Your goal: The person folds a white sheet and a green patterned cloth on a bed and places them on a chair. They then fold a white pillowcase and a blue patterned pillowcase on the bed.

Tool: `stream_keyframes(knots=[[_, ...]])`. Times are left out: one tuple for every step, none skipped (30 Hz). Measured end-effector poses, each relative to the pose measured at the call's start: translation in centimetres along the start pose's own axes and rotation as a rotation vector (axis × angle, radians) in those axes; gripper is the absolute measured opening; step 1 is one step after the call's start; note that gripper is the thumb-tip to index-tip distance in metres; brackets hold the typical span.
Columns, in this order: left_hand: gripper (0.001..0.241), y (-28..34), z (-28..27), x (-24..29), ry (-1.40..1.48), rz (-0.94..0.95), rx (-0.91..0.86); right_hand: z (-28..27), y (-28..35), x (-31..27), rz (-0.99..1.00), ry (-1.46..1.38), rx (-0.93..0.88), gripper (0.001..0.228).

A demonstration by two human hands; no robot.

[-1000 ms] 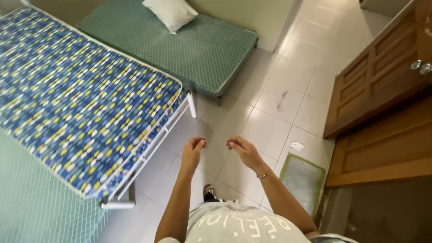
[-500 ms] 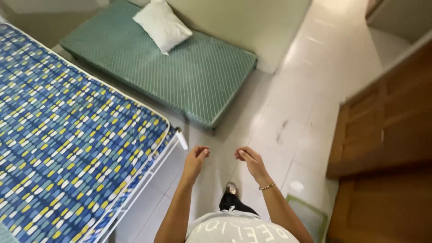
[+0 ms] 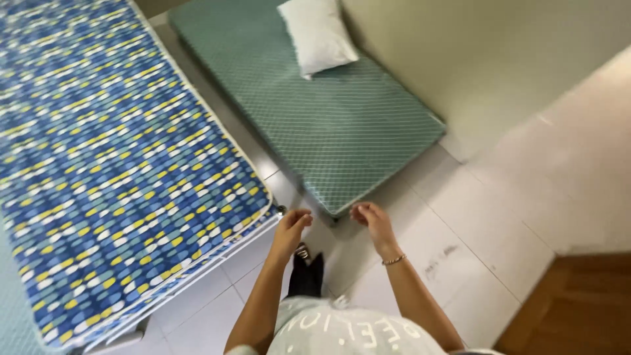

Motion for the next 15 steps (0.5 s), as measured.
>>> stream_keyframes(knots=[[0.024,-0.7,-0.7,0.8,-0.013,-0.027,0.043,0.9,-2.1,-0.6,-0.016,0.016,-0.035,0.024],[0.024,-3.3,-2.2,-0.1,-0.013,-0.019,0.058,1.7,-4.4,-0.6,-0.018,0.017,-0.052,0.024],[0.024,-5.8,-3.9,-0.9,-0.043,0.000,0.088,2.5,-6.6,-0.5,-0.002,0.014,-0.060,0.023],[0.024,-7.6,-5.6,-2.2,-0.073,0.011,0.115,3.1,-8.1,0.2,0.021,0.011,-0.062,0.022],[0.024,-8.6,-5.8,-0.4,-0.073,0.012,0.128,4.1,-9.6,-1.7,0.024,0.012,-0.074,0.022],[0.024,-9.0,-6.1,1.0,-0.067,-0.005,0.157,5.4,-10.6,-3.7,-0.029,0.068,-0.136,0.023],[0.024,-9.4,-6.2,2.4,-0.061,-0.023,0.186,6.6,-11.7,-5.8,-0.083,0.122,-0.199,0.025],[0.024,-10.5,-6.1,3.6,-0.057,-0.020,0.192,6.9,-12.8,-6.6,-0.083,0.125,-0.205,0.025],[0.025,-11.4,-5.9,4.8,-0.048,-0.011,0.199,7.2,-13.8,-7.4,-0.078,0.121,-0.208,0.025],[0.025,-12.6,-5.9,6.2,-0.041,-0.002,0.204,7.6,-14.9,-8.2,-0.073,0.114,-0.209,0.025],[0.025,-14.1,-6.6,5.5,-0.041,0.001,0.209,7.5,-16.3,-7.7,-0.074,0.114,-0.214,0.025],[0.025,-16.1,-7.1,5.4,-0.025,0.054,0.198,7.4,-18.1,-7.4,-0.084,0.083,-0.214,0.024],[0.025,-18.2,-7.6,5.2,-0.009,0.106,0.186,7.2,-19.9,-7.1,-0.093,0.051,-0.214,0.024],[0.025,-20.1,-7.8,5.6,-0.009,0.115,0.184,7.2,-21.7,-7.4,-0.102,0.052,-0.215,0.024],[0.024,-21.9,-7.9,5.9,0.006,0.138,0.176,6.9,-23.6,-7.2,-0.056,0.069,-0.190,0.023]])
Point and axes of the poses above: each hand's wrist, its own y-axis away from the middle knuckle, its own z-axis out of the palm, x = y × z, the point moved 8 cm from there along -y, towards the middle knuckle, and after that the axes turned 12 degrees about y, right-handed, at the moved point
